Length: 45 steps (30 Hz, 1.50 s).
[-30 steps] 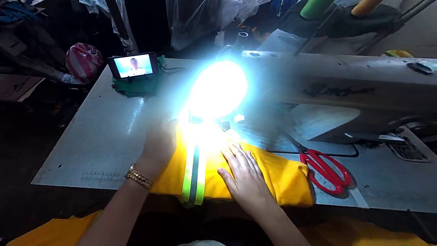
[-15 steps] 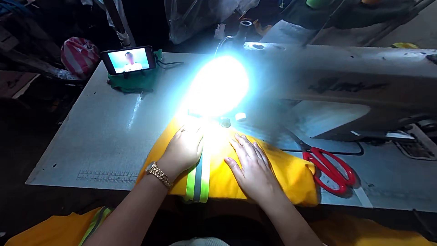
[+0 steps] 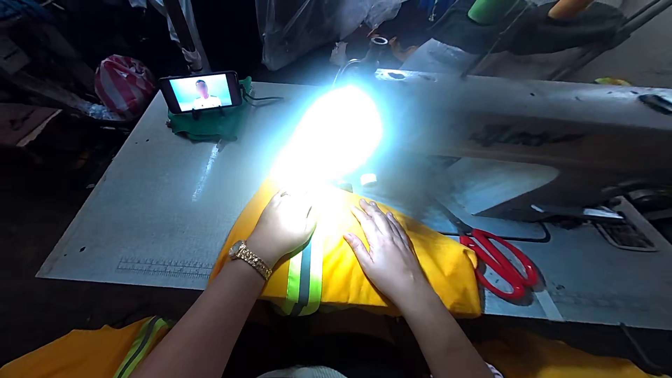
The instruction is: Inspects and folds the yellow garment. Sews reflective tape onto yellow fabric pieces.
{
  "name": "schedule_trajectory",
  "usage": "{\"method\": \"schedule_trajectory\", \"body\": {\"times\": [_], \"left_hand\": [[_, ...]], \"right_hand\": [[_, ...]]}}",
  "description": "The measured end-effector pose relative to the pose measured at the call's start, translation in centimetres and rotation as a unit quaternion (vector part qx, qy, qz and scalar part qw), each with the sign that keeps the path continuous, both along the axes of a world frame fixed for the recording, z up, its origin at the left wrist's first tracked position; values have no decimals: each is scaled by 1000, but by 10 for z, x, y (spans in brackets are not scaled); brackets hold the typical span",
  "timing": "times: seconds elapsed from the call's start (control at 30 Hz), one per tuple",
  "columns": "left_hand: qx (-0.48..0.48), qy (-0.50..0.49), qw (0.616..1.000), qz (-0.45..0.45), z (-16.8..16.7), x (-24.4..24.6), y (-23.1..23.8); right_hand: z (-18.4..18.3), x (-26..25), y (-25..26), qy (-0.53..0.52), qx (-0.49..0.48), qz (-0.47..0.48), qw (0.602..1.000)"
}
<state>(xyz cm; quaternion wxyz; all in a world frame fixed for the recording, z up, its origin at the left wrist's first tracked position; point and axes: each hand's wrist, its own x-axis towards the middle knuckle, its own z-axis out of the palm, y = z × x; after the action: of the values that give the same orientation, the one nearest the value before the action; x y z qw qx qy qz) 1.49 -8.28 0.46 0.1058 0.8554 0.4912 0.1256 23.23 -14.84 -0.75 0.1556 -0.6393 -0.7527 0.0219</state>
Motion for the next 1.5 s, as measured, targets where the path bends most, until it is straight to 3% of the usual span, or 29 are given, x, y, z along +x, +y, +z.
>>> {"method": "schedule_trajectory", "body": {"times": [0.4,0.63,0.73,0.83,0.97,1.1,1.23,1.37,1.5], "left_hand": [[19,-11,1000,10,-3,4,-2],[-45,37,998,2,1,3,2],[-5,19,999,-28,5,-3,-29],[81,-48,994,-58,-9,-13,-73],[147,-103,984,-19,-26,-21,-135],[177,-108,978,22,-34,-17,-156],[140,-105,984,32,-29,-10,-143],[65,-108,992,15,-20,-10,-106],[52,-84,995,-3,-11,-11,-67]], "right_hand": [[2,5,5,0,10,13,1000],[9,5,4,19,28,43,998],[14,-8,-20,46,99,99,989],[5,-24,-59,69,96,153,981],[-8,-27,-90,61,89,156,982],[-9,-24,-94,64,96,153,981],[-6,-25,-75,50,95,149,983],[-3,-24,-35,43,90,148,984],[1,-23,2,29,96,151,983]]}}
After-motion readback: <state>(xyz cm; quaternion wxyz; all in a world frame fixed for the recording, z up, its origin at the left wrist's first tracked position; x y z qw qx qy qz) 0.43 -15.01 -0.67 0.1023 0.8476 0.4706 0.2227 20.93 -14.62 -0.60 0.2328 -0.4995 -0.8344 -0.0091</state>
